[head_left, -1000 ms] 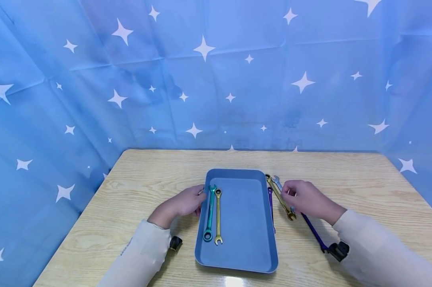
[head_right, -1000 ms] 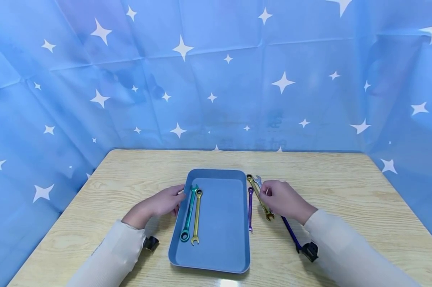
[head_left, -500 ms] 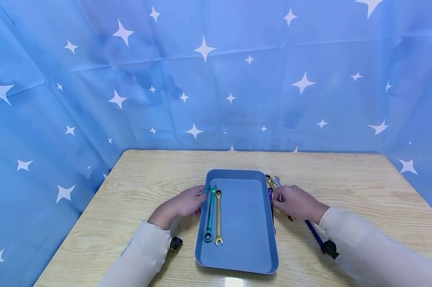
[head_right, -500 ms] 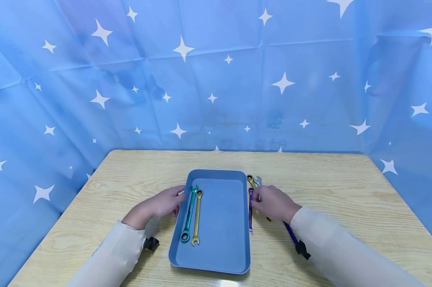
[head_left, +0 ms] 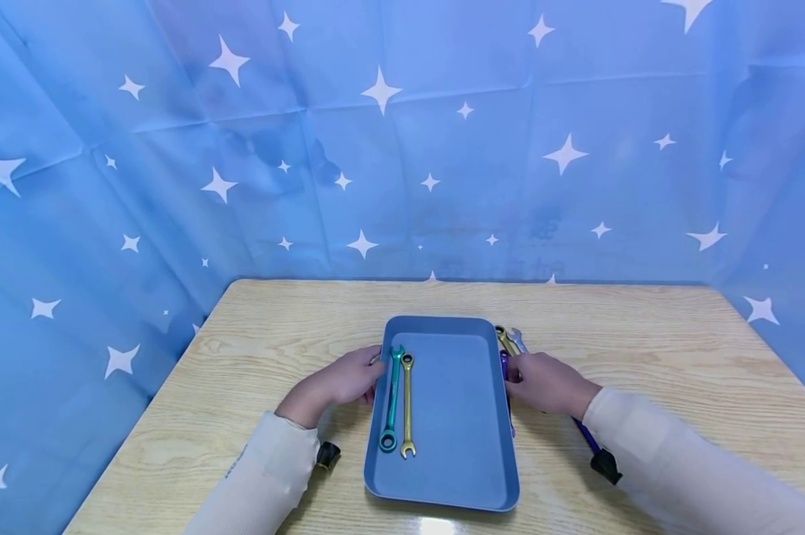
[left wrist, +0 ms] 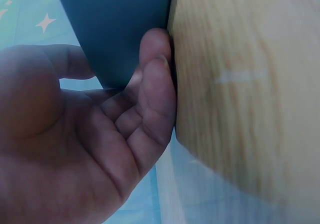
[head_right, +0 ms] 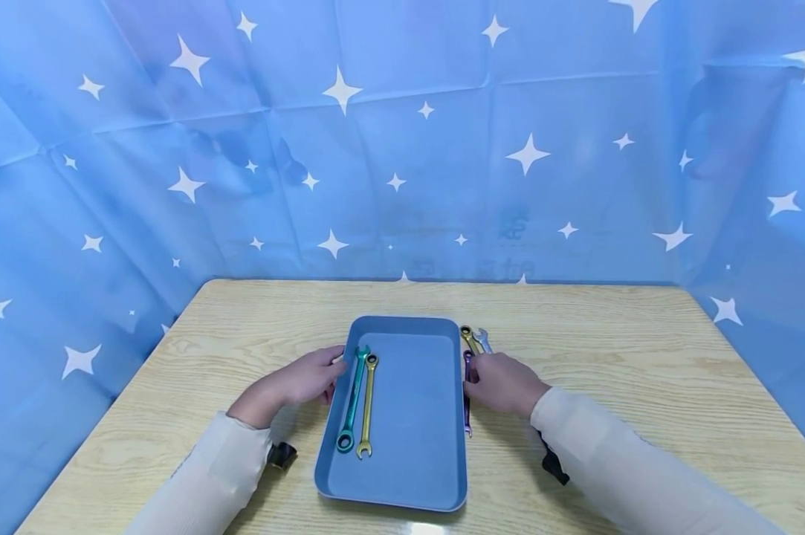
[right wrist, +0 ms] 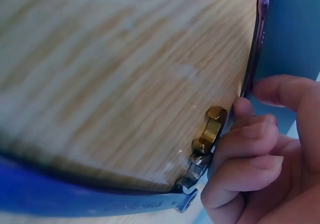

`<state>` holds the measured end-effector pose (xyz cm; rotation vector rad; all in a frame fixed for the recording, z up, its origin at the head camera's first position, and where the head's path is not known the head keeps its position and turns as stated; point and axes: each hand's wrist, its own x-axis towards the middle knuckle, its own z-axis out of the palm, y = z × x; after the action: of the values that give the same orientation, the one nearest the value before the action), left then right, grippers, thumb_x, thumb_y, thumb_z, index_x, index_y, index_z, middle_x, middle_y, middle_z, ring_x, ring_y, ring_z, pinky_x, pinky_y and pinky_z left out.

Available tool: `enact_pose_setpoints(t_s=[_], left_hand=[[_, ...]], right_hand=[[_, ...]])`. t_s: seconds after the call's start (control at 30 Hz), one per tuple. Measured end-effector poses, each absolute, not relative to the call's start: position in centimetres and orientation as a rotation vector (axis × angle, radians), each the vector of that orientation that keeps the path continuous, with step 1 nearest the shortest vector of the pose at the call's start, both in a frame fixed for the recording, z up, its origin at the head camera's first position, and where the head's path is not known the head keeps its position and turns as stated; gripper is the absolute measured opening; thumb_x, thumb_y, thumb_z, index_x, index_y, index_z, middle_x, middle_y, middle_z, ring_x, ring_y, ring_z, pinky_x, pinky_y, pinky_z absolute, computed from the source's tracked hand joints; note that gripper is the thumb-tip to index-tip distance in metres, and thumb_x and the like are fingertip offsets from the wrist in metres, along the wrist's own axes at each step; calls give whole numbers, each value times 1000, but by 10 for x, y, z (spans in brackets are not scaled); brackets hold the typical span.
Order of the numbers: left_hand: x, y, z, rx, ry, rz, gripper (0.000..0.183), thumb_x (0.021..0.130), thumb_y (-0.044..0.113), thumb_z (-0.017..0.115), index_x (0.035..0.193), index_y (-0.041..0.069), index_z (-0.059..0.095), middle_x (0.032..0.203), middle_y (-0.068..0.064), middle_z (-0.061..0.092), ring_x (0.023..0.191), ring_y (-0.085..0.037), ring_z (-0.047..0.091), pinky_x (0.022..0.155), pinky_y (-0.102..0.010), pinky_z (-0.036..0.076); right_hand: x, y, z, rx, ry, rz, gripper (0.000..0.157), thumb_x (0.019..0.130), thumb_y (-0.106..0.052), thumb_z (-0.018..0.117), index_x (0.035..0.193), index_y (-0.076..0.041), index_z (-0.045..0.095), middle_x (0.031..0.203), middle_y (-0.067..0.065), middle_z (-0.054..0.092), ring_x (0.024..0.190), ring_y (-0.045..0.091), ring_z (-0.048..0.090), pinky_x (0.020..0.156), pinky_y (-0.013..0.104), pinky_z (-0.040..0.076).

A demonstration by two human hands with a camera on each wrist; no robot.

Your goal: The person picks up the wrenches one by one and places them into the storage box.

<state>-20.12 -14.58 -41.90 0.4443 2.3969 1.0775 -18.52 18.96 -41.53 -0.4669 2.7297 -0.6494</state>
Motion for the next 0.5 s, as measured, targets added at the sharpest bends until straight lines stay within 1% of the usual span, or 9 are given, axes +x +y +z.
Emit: enact_pose_setpoints(t_s=[0.23, 0.33, 0.5], left_hand=[[-200, -146, -419, 445, 2398, 1077, 29, 106, 21, 29, 105, 7, 54, 75, -5, 62, 65, -20, 63, 63, -34, 54], [-200, -146, -419, 446, 2403, 1070, 28, 106, 20, 29, 107, 7, 54, 75, -5, 62, 65, -20, 63, 63, -34, 54], [-200, -146, -418, 443, 2409, 1062, 28, 106, 20, 29, 110, 8, 54, 75, -6, 62, 65, -20, 63, 62, -34, 55]], right_hand=[[-183, 192, -411, -427, 2713, -611, 40, 95, -21, 61, 58, -18, 45, 50, -6, 41, 44, 10, 39, 47, 26, 32], [-183, 194, -412, -431, 2717, -594, 43, 95, -22, 61, 55, -20, 44, 48, -7, 40, 42, 8, 36, 46, 24, 30], [-183, 194, -413, -421, 2723, -581, 43, 95, -23, 61, 56, -19, 46, 47, -7, 41, 41, 8, 37, 46, 24, 31]])
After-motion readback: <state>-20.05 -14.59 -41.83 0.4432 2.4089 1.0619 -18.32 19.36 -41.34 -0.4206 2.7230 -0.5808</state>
